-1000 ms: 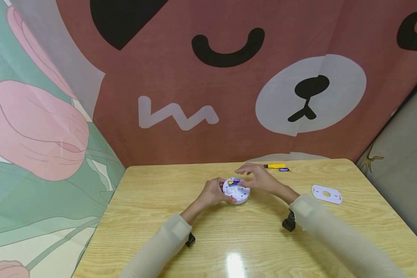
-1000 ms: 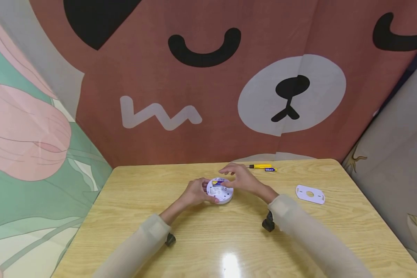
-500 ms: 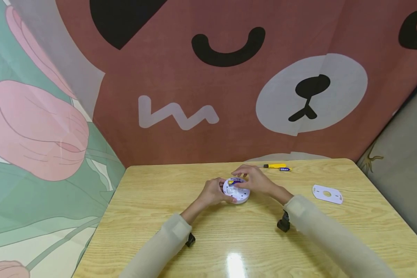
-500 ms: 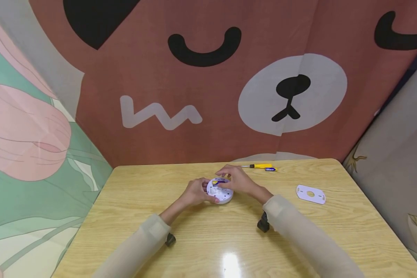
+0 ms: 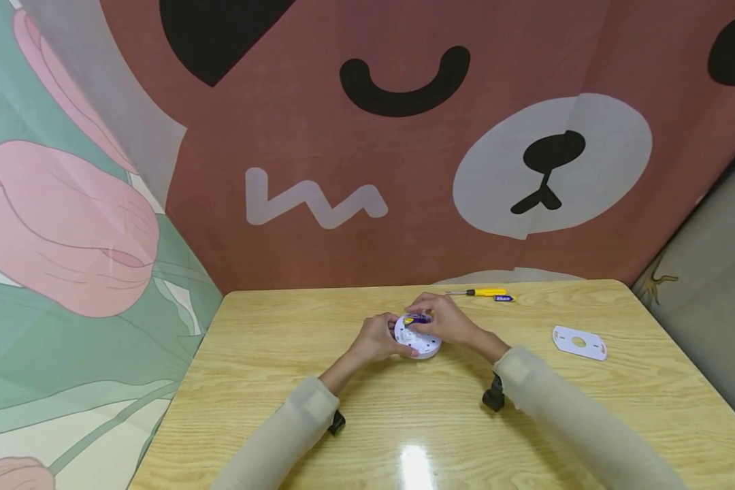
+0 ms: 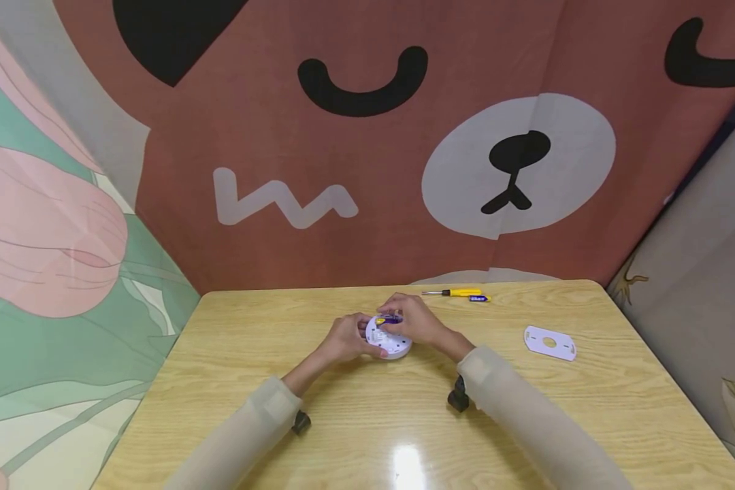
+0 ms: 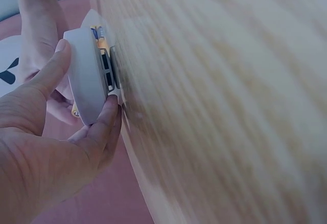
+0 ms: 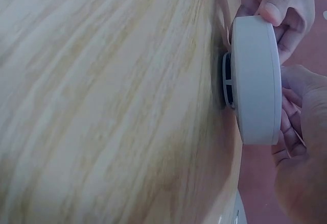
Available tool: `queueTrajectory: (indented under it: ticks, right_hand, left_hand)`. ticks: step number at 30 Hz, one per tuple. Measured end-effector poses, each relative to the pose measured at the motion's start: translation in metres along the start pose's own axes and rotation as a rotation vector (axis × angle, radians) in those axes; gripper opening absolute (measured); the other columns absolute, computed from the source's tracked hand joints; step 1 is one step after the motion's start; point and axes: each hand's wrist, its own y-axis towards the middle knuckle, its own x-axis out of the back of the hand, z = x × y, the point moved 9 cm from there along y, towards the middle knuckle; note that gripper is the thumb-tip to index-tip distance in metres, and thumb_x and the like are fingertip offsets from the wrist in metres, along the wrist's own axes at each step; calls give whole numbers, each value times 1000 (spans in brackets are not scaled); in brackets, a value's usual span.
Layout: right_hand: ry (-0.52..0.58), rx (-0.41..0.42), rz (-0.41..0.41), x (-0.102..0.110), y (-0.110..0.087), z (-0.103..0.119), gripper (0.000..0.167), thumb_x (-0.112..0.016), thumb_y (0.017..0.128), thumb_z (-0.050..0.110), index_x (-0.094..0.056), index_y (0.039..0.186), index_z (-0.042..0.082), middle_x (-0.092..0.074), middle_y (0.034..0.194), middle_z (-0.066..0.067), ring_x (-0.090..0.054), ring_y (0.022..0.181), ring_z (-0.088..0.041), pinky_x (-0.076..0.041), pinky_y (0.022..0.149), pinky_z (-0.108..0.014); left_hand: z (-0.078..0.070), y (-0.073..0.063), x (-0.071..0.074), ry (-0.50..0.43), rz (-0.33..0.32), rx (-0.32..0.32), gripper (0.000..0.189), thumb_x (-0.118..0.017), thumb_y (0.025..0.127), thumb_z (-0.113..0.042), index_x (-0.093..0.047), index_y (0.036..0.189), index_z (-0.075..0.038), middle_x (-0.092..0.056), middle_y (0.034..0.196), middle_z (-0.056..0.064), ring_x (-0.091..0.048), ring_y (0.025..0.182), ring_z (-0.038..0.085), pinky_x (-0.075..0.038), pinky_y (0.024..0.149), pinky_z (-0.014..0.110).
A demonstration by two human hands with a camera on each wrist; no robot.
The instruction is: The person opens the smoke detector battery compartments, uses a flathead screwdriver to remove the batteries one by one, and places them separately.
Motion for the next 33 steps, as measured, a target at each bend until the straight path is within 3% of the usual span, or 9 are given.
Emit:
queueTrajectory:
  ticks: [6,13,22,33]
  right_hand:
    - [-3,46,-17,-1,0,3,25,-89,84,5,-82,108,1,-76,104,-8,-71,97,-25,-61,84,-37]
    - [6,18,7,-5,1,0,19,-87,87,6,-84,106,5,-74,104,-5,-69,98,-22,-60,86,-39]
    - [-14,46,-11,-5,1,-2,13,-86,89,8,-85,102,7,-77,102,-2,-70,100,-22,-60,87,-42]
    - [17,130,-53,-1,0,3,13,-87,87,6,-85,99,7,-78,97,-1,-71,93,-20,-62,78,-36]
  left_hand:
    - [1,0,-1,15,6,10,67,-104,67,-28,-72,119,-2,-75,103,4,-62,86,8,-53,74,23]
    - [-1,-1,1,13,5,10,65,-103,68,-28,-72,118,-1,-75,101,5,-61,84,8,-52,72,23]
    - [-2,0,0,15,5,9,65,-103,68,-28,-72,119,-1,-75,103,4,-61,86,7,-52,73,22]
    - [1,0,-1,-1,9,48,67,-103,68,-27,-71,121,-1,-75,102,3,-63,86,9,-54,74,24]
